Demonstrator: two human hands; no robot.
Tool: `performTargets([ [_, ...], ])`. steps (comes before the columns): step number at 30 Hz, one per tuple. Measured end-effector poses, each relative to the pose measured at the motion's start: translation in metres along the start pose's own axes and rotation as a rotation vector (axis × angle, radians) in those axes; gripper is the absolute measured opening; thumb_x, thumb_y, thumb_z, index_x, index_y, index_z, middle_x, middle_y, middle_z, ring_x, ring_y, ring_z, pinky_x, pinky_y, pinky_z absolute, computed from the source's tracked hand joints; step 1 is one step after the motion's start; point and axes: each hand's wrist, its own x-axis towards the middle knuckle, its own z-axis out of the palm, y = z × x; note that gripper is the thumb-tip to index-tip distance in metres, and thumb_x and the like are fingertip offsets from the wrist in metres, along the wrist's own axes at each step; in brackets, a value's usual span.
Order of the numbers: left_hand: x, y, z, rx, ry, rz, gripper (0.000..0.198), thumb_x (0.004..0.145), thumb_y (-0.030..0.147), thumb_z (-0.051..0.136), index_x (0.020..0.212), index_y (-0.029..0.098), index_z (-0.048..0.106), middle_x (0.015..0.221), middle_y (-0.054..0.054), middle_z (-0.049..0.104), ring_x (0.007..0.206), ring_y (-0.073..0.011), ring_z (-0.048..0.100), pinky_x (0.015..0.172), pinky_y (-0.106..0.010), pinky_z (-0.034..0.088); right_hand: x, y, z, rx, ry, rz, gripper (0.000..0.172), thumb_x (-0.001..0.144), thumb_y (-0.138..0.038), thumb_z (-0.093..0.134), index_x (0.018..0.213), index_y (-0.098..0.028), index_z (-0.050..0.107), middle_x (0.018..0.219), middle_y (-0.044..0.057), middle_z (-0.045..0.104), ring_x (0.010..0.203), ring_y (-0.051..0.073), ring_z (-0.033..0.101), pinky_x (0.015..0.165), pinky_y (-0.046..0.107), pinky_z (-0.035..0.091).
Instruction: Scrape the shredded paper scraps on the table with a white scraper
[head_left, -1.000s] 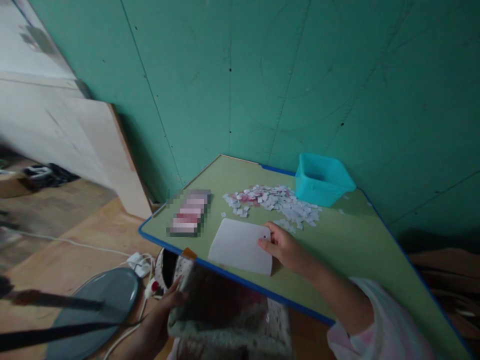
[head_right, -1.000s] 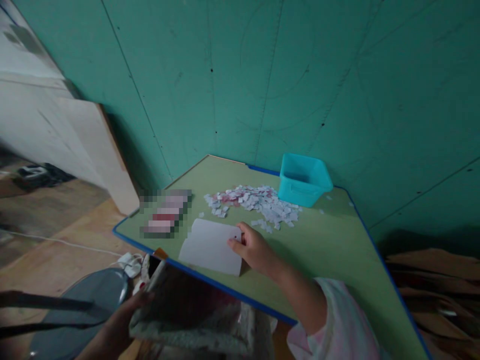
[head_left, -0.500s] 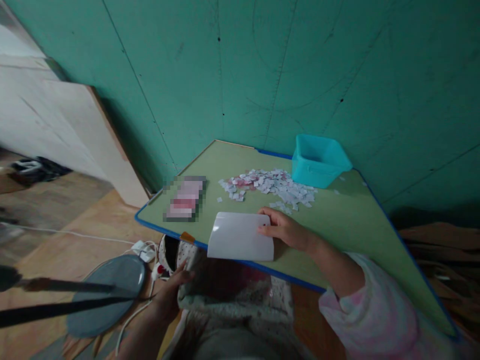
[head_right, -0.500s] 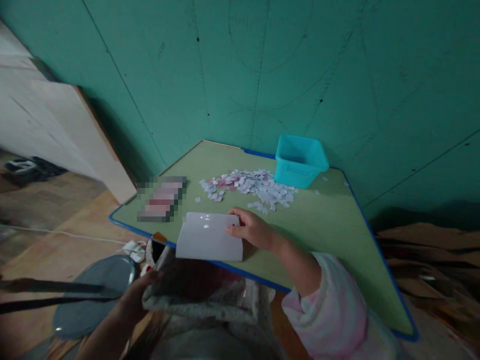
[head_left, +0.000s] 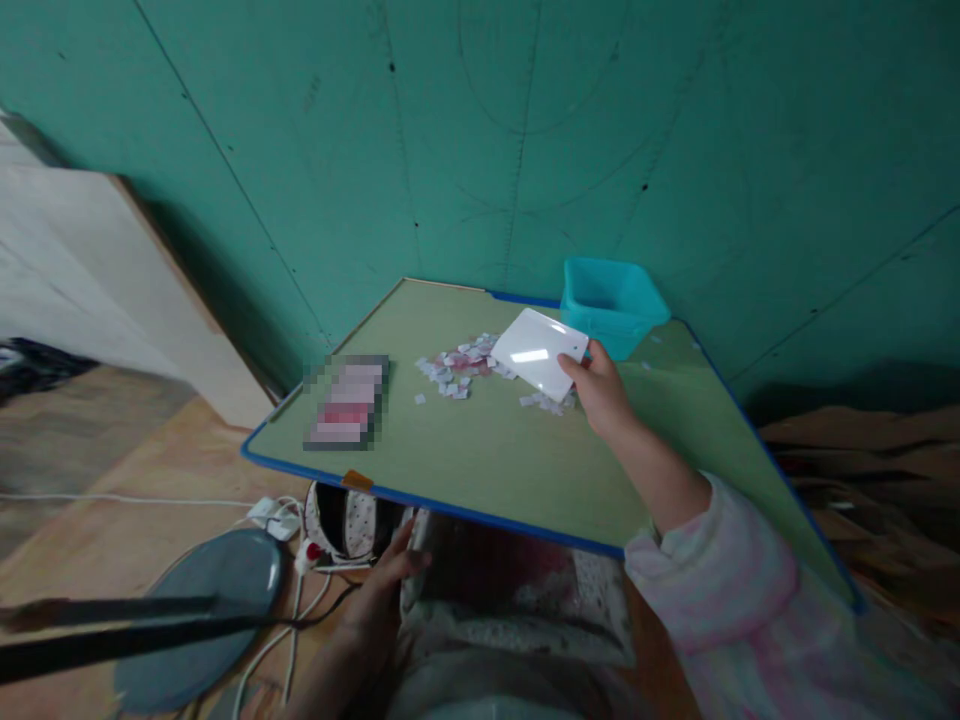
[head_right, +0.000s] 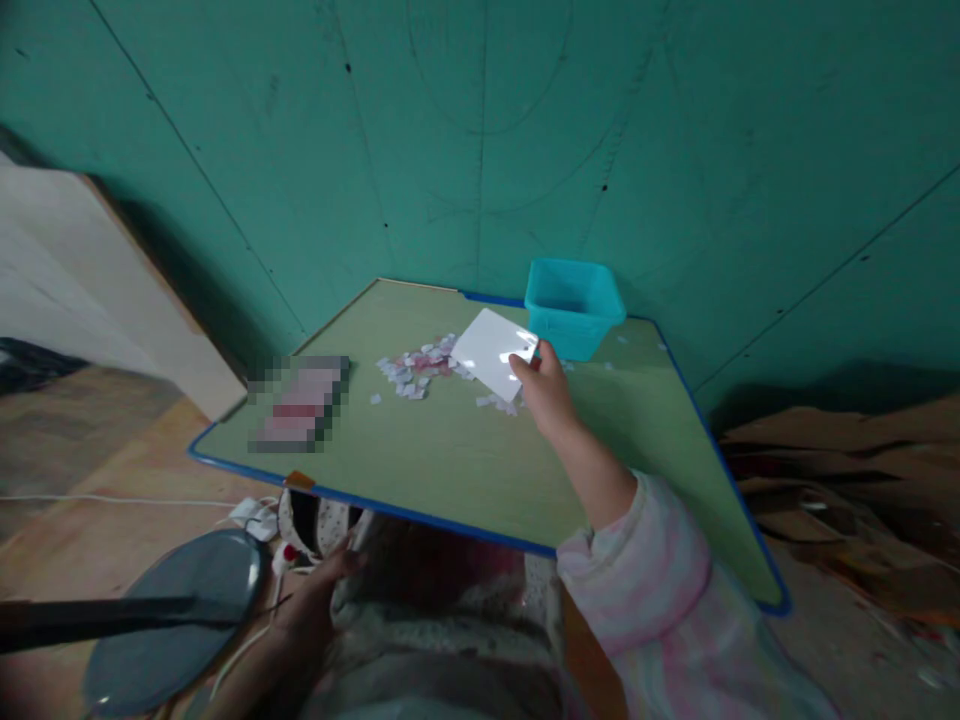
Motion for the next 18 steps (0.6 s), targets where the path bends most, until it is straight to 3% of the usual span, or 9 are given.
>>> performTargets([
  [4,-0.003,-0.003,0.011,0.016,-0.086,0.024,0.061,0.053,0.020,0.065,0.113,0.022,0.058,0.089,-0.002,0.076,0.101,-0.0314,0.065,0.084,-0.039,0.051,0.000,0.002,0.000,-0.039,-0.024,-0.031,0.032,0.070,-0.035,0.057,0.099,-0.024,0.049,0.091,0.004,0.066,0.081,0.020,0.062,0.075,0.039,0.050],
  [10,0.001,-0.008,0.010,0.097,-0.037,0.007,0.063,0.048,0.018,0.066,0.110,0.018,0.061,0.080,-0.005,0.077,0.096,-0.0340,0.067,0.085,-0.044,0.049,-0.010,-0.006,0.006,-0.150,-0.122,-0.088,0.029,0.075,-0.033,0.055,0.101,-0.023,0.048,0.106,0.009,0.065,0.093,0.022,0.061,0.079,0.040,0.048],
  [18,-0.003,-0.004,0.014,0.113,-0.076,0.021,0.066,0.047,0.021,0.065,0.113,0.018,0.060,0.097,-0.007,0.075,0.104,-0.0342,0.063,0.082,-0.040,0.050,-0.015,-0.014,0.001,-0.273,-0.151,-0.142,0.020,0.075,-0.032,0.051,0.092,-0.022,0.050,0.090,0.004,0.063,0.084,0.021,0.056,0.076,0.037,0.046],
])
